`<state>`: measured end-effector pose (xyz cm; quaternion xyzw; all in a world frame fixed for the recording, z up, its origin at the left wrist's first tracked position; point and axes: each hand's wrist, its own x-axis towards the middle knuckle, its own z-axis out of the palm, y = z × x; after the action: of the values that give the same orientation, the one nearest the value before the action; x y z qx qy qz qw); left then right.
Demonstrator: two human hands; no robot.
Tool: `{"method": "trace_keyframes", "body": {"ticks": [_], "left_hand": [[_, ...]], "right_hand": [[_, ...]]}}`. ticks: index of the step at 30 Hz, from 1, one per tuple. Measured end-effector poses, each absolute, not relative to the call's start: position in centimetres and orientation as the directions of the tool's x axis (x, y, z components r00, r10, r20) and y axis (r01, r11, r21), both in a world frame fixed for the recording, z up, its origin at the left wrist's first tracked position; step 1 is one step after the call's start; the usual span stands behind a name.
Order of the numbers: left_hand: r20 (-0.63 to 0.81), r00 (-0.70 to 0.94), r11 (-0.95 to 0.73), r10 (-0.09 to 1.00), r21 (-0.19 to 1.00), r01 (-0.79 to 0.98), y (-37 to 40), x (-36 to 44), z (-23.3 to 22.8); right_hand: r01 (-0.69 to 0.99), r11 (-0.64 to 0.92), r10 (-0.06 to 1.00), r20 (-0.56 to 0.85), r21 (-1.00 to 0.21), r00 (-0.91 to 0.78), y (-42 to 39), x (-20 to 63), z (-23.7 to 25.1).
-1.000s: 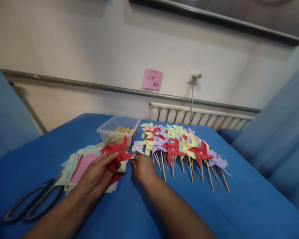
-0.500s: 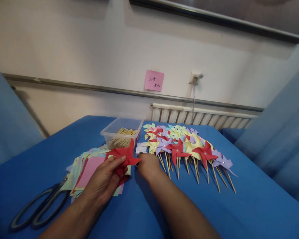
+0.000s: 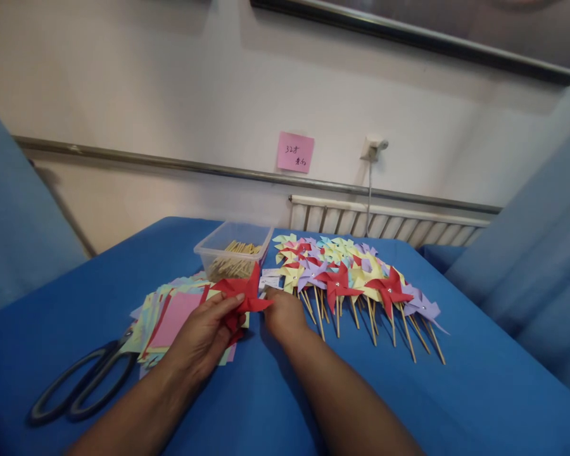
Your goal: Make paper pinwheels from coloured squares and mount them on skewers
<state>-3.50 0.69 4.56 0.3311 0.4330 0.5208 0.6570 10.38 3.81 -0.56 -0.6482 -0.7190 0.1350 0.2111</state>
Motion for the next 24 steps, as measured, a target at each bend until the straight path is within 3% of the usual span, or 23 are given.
{"method": "trace_keyframes", "body": {"ticks": [7,13,24], "left_hand": [[-0.204,0.095,0.225,0.974,0.891,-0.395,0.7,-3.7,4.3],[-0.215,0.098,0.236,0.972,0.896,-0.376,0.7,-3.8,4.5],[-0.202,0.122,0.234,0.972,0.897,-0.375,0.6,-2.9,4.0]], "right_hand": [[0.801,0.126,0.972,0.236,-0.585,0.02,3.8,10.6,-0.8],[0.74,0.102,0.974,0.219,-0.665,0.062,2.4,11.2,-1.4],[0.755,0.179,0.984,0.123,-0.63,-0.131,-3.5,14.5,-1.9]]}}
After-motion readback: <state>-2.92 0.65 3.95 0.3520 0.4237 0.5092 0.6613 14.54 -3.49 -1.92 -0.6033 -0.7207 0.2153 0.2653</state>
